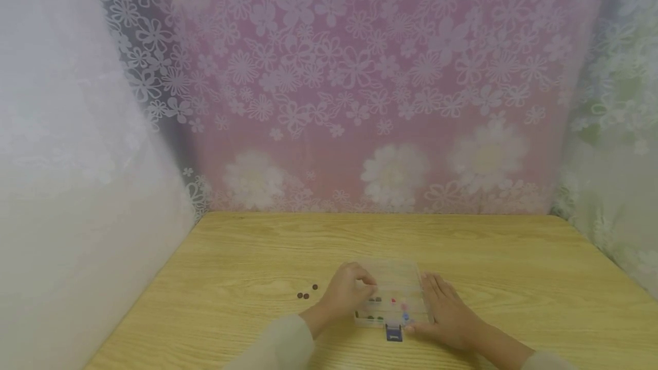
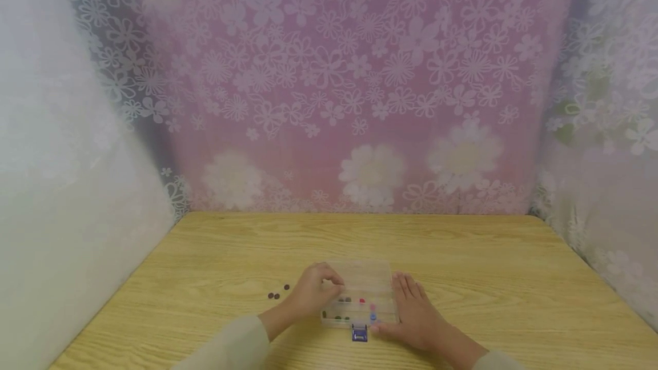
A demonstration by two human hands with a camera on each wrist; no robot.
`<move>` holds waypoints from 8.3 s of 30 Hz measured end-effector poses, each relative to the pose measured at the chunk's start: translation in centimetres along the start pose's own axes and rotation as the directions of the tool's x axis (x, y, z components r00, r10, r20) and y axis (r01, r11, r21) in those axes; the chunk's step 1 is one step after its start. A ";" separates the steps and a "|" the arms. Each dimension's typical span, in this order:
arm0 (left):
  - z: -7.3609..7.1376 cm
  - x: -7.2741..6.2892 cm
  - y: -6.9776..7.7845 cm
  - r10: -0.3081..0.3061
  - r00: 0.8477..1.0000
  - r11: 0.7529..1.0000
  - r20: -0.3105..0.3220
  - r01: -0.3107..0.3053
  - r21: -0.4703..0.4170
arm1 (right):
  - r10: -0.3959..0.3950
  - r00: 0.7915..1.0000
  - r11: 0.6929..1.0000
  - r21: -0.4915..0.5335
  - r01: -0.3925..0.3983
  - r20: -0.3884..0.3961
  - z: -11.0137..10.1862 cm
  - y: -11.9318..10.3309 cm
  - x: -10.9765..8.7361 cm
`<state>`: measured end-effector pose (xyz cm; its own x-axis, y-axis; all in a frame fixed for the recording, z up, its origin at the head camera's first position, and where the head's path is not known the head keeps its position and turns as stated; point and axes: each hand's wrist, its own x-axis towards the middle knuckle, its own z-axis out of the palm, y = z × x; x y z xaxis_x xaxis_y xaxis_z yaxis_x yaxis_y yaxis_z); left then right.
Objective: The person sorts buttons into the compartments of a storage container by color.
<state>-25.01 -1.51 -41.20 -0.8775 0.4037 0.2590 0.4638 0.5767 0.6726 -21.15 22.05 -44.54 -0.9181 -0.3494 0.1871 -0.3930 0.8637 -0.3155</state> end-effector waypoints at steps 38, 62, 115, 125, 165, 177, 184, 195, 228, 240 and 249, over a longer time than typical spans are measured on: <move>-4.1 -1.8 -4.7 0.044 0.998 0.999 -0.053 -0.044 0.007 | 0.009 0.998 0.999 0.037 -0.011 0.055 -0.4 0.0 0.2; -6.7 -2.9 -6.5 -0.049 0.997 0.997 -0.058 0.046 -0.062 | -0.005 1.000 0.999 0.042 0.004 0.023 -0.4 -0.2 0.0; -8.2 -4.7 -10.5 -0.057 0.994 0.998 0.093 0.057 0.005 | 0.020 0.998 0.999 0.048 -0.022 0.054 0.0 0.2 0.1; -8.2 -4.6 -10.3 -0.075 0.992 0.997 0.102 0.076 -0.002 | 0.017 0.999 0.999 0.048 -0.019 0.041 -0.2 0.1 0.0; -9.1 -4.1 -9.7 -0.086 0.988 0.996 0.131 0.087 -0.002 | 0.007 0.998 0.999 0.048 -0.010 0.056 -0.4 -0.1 0.0; -9.3 -3.8 -9.0 -0.112 0.984 0.992 0.136 0.118 -0.037 | 0.023 0.997 0.998 0.055 -0.027 0.072 -0.6 0.1 0.0; -9.2 -3.6 -9.0 -0.099 0.987 0.994 0.127 0.103 -0.023 | 0.025 0.997 0.997 0.071 -0.030 0.078 -0.5 0.1 0.1; -8.7 -3.0 -8.6 -0.091 0.984 0.993 0.155 0.102 -0.062 | 0.022 0.997 0.996 0.083 -0.027 0.072 -0.5 0.0 0.0; -6.8 -1.8 -6.1 -0.037 0.989 0.999 0.142 0.041 -0.029 | 0.025 0.999 0.998 0.057 -0.027 0.042 -0.2 -0.3 -0.2; -5.6 -1.1 -5.1 0.005 0.987 0.998 0.160 0.005 -0.065 | 0.023 0.999 0.998 0.062 -0.025 0.039 -0.3 -0.4 -0.2; -4.8 -0.7 -4.1 0.014 0.985 0.998 0.174 -0.002 -0.068 | 0.016 1.000 0.999 0.033 -0.017 0.020 -0.1 -0.1 -0.3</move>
<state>-26.94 -7.54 -40.87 -0.8366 0.5286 0.1438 0.4558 0.5261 0.7179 -20.80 22.08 -44.42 -0.9251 -0.3426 0.1635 -0.3791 0.8568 -0.3495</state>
